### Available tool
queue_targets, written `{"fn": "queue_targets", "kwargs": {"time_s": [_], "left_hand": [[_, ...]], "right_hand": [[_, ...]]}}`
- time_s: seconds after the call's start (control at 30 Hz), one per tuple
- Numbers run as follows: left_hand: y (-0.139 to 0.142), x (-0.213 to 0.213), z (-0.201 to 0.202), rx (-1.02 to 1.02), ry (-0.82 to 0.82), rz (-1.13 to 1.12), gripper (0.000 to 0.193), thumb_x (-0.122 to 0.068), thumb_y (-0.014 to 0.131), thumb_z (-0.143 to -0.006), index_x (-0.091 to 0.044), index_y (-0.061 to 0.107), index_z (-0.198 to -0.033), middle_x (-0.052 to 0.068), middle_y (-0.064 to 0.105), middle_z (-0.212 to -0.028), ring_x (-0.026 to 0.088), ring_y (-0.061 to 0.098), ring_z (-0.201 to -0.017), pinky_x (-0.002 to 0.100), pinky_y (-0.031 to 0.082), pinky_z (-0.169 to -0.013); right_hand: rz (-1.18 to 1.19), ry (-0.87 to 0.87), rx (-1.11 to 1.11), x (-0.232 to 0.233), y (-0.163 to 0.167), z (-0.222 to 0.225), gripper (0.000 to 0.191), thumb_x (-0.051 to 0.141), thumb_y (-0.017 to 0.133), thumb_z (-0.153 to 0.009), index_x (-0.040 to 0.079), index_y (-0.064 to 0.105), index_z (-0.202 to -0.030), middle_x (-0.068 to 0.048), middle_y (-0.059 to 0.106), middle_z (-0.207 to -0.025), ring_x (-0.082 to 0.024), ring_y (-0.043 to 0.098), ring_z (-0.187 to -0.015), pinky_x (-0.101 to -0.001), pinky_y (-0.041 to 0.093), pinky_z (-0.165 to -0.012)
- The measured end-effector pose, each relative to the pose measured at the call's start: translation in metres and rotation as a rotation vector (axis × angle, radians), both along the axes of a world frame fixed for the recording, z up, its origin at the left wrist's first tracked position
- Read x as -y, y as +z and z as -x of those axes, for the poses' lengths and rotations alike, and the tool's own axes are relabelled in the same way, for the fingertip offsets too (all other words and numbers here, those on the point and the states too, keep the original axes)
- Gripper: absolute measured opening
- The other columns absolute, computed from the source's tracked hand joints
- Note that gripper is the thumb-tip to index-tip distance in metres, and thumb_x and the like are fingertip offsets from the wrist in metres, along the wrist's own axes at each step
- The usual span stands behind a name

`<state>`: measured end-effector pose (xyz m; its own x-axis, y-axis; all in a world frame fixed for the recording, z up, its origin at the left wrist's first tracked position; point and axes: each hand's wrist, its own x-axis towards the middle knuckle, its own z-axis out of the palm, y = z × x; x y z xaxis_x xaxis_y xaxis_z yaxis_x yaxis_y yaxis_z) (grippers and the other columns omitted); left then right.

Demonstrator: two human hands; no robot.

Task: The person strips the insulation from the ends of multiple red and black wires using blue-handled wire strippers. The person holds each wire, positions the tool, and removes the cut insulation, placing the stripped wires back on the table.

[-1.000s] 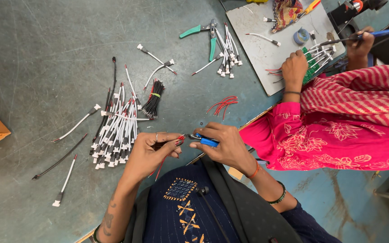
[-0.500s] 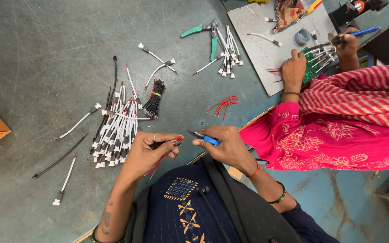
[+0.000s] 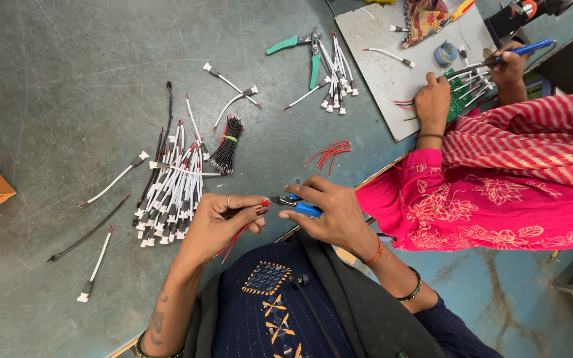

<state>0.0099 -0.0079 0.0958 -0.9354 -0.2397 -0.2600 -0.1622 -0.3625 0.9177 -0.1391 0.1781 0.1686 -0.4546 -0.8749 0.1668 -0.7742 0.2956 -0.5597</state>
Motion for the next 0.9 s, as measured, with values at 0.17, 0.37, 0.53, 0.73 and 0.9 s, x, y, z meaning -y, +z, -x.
{"fn": "queue_targets", "kwargs": {"time_s": [0.17, 0.37, 0.53, 0.73, 0.9], "left_hand": [[0.001, 0.000, 0.001, -0.019, -0.012, -0.004, 0.023, -0.002, 0.068, -0.094, 0.008, 0.076, -0.112, 0.012, 0.077, -0.081, 0.013, 0.072, -0.069, 0.026, 0.062, -0.065], [0.004, 0.000, 0.002, -0.016, -0.020, 0.014, 0.023, -0.003, 0.068, -0.093, 0.008, 0.076, -0.112, 0.012, 0.077, -0.080, 0.013, 0.072, -0.069, 0.026, 0.062, -0.065], [0.004, 0.000, 0.004, -0.010, -0.027, 0.011, 0.023, -0.002, 0.068, -0.093, 0.008, 0.076, -0.112, 0.012, 0.077, -0.081, 0.013, 0.072, -0.069, 0.026, 0.061, -0.064], [0.002, -0.001, 0.004, -0.005, -0.035, 0.024, 0.022, -0.003, 0.068, -0.093, 0.007, 0.077, -0.111, 0.011, 0.077, -0.079, 0.012, 0.071, -0.068, 0.025, 0.060, -0.063], [0.001, 0.000, 0.004, -0.013, -0.017, 0.014, 0.021, -0.003, 0.068, -0.093, 0.007, 0.077, -0.110, 0.011, 0.077, -0.078, 0.012, 0.071, -0.067, 0.025, 0.059, -0.063]], "right_hand": [[-0.008, 0.012, -0.008, 0.000, 0.000, 0.001, 0.043, 0.040, 0.083, -0.082, 0.010, 0.077, -0.113, -0.007, 0.067, -0.085, -0.023, 0.066, -0.065, -0.0351, 0.051, -0.058], [0.005, 0.016, -0.027, 0.000, -0.004, 0.002, 0.039, 0.039, 0.084, -0.082, 0.010, 0.078, -0.107, -0.006, 0.068, -0.084, -0.022, 0.066, -0.064, -0.0347, 0.050, -0.056], [0.030, 0.015, -0.061, -0.003, -0.013, 0.004, 0.036, 0.038, 0.085, -0.080, 0.008, 0.077, -0.098, -0.006, 0.069, -0.080, -0.023, 0.066, -0.060, -0.0353, 0.048, -0.051], [0.039, -0.022, -0.054, -0.004, -0.023, 0.005, 0.033, 0.038, 0.086, -0.081, 0.008, 0.076, -0.090, -0.005, 0.070, -0.076, -0.024, 0.066, -0.059, -0.0354, 0.047, -0.050], [0.058, -0.056, -0.108, -0.003, -0.017, 0.005, 0.036, 0.038, 0.086, -0.079, 0.008, 0.076, -0.096, -0.005, 0.069, -0.081, -0.023, 0.066, -0.060, -0.0346, 0.048, -0.050]]}}
